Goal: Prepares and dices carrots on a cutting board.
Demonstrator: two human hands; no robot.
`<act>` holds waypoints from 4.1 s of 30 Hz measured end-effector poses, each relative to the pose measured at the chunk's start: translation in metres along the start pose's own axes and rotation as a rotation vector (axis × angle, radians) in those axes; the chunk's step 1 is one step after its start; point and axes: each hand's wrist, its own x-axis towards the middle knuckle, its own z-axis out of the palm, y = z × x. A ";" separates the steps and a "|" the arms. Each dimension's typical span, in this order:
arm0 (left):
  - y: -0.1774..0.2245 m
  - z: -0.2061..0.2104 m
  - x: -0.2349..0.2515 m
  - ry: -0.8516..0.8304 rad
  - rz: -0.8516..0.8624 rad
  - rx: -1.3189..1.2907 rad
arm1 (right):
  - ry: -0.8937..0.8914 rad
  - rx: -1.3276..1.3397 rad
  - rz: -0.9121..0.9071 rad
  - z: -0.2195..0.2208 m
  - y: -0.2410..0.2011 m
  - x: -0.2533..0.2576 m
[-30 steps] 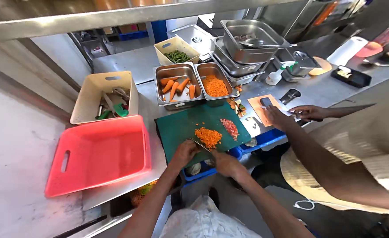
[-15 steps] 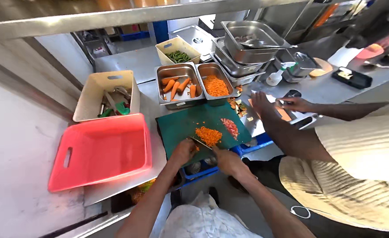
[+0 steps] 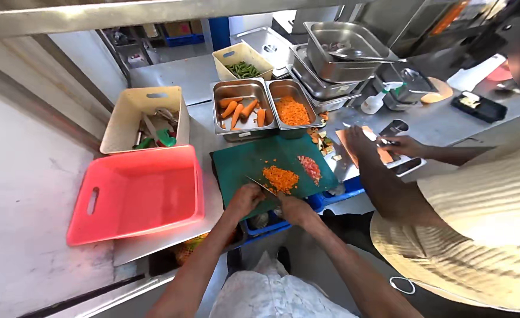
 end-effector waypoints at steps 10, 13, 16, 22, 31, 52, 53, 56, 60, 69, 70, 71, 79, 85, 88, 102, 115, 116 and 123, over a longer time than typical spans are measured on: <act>0.002 0.003 -0.022 0.104 -0.065 -0.022 | -0.022 0.106 -0.025 0.024 -0.002 0.005; 0.005 -0.002 -0.022 0.037 -0.136 0.053 | -0.003 0.097 -0.016 0.018 -0.006 -0.002; 0.013 -0.012 -0.012 -0.095 -0.207 0.069 | 0.025 0.026 0.003 -0.001 -0.012 -0.018; 0.008 -0.014 -0.007 -0.140 -0.180 0.050 | 0.037 0.053 -0.023 0.013 -0.012 -0.007; 0.003 -0.003 -0.020 0.018 -0.068 0.012 | -0.044 0.053 -0.034 0.013 -0.008 -0.004; -0.003 -0.010 -0.030 0.008 -0.039 0.077 | 0.039 -0.072 0.012 -0.001 -0.020 -0.021; -0.005 -0.009 -0.030 0.005 -0.031 0.069 | 0.038 -0.082 0.011 -0.002 -0.020 -0.023; -0.011 -0.007 -0.032 0.029 0.023 0.046 | 0.018 -0.021 -0.016 0.019 -0.020 -0.006; -0.016 -0.003 -0.035 0.093 0.073 0.032 | 0.014 -0.045 -0.026 0.004 -0.021 -0.009; -0.027 0.007 -0.044 0.176 0.150 -0.006 | -0.046 -0.012 -0.042 0.006 -0.022 -0.002; -0.027 0.005 -0.043 0.177 0.152 -0.003 | -0.038 -0.017 -0.051 0.002 -0.022 -0.006; -0.027 0.005 -0.042 0.180 0.149 -0.005 | -0.028 -0.012 -0.053 0.001 -0.022 -0.009; -0.002 0.004 -0.043 0.339 0.103 0.113 | 0.019 0.000 -0.073 0.011 -0.027 -0.007; 0.025 0.004 0.009 0.059 0.152 0.183 | 0.266 -0.001 -0.131 -0.003 -0.006 -0.020; 0.015 0.001 0.019 0.060 0.156 0.166 | 0.348 0.048 -0.124 -0.018 0.021 -0.035; -0.007 0.018 -0.003 0.393 -0.452 0.120 | 0.768 0.378 0.068 0.054 0.121 -0.012; -0.004 0.030 0.005 0.443 -0.457 0.162 | 0.417 0.289 0.189 0.030 0.002 0.013; -0.005 0.030 0.005 0.446 -0.454 0.162 | 0.393 0.280 0.168 0.029 -0.002 0.012; -0.005 0.029 0.003 0.468 -0.452 0.091 | 0.537 0.339 0.021 0.014 0.007 0.005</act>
